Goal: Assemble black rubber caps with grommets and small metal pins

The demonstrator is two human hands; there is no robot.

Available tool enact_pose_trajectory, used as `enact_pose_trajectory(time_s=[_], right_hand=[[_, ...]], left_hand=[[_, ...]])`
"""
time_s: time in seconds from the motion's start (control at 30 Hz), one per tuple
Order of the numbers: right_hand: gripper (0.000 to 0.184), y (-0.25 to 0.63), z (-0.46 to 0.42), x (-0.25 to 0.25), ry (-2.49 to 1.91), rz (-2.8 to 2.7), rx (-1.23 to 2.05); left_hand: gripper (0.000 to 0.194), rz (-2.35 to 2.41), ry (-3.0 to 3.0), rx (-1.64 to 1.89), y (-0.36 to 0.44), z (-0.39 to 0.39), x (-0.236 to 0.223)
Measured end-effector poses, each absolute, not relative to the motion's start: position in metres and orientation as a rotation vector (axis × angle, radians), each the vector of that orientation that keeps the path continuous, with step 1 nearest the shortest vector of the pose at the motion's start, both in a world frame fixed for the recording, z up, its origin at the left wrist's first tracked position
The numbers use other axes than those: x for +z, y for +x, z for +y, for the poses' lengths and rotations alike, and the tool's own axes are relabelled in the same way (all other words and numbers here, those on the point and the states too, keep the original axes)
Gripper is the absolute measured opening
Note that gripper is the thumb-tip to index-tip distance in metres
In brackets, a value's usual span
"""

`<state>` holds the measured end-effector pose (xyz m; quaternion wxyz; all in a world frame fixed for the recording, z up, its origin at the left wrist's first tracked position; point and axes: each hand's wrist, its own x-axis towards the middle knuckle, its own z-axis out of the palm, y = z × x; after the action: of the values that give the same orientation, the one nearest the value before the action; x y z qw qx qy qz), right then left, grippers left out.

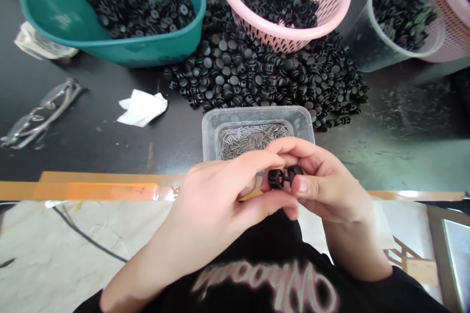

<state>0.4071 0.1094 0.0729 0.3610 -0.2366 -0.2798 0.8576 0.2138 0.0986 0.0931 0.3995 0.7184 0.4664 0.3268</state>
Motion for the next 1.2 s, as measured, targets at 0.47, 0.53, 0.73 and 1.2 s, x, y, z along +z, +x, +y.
enact_pose_trajectory(time_s=[0.47,0.53,0.73,1.2], right_hand=[[0.008,0.405,0.102,0.076,-0.616,-0.856,1.971],[0.006,0.406,0.101,0.077,-0.652,-0.876,1.927],[0.007,0.406,0.100,0.080,-0.703,-0.906,1.868],[0.023,0.405,0.103,0.068,-0.546,-0.726,2.177]], left_hand=[[0.014,1.183,1.873,0.880,0.215,0.089,0.098],[0.014,1.202,1.912,0.839,0.214,0.088,0.101],[0.015,1.215,1.933,0.801,0.212,0.089,0.102],[0.019,1.182,1.979,0.829,0.214,0.093,0.096]])
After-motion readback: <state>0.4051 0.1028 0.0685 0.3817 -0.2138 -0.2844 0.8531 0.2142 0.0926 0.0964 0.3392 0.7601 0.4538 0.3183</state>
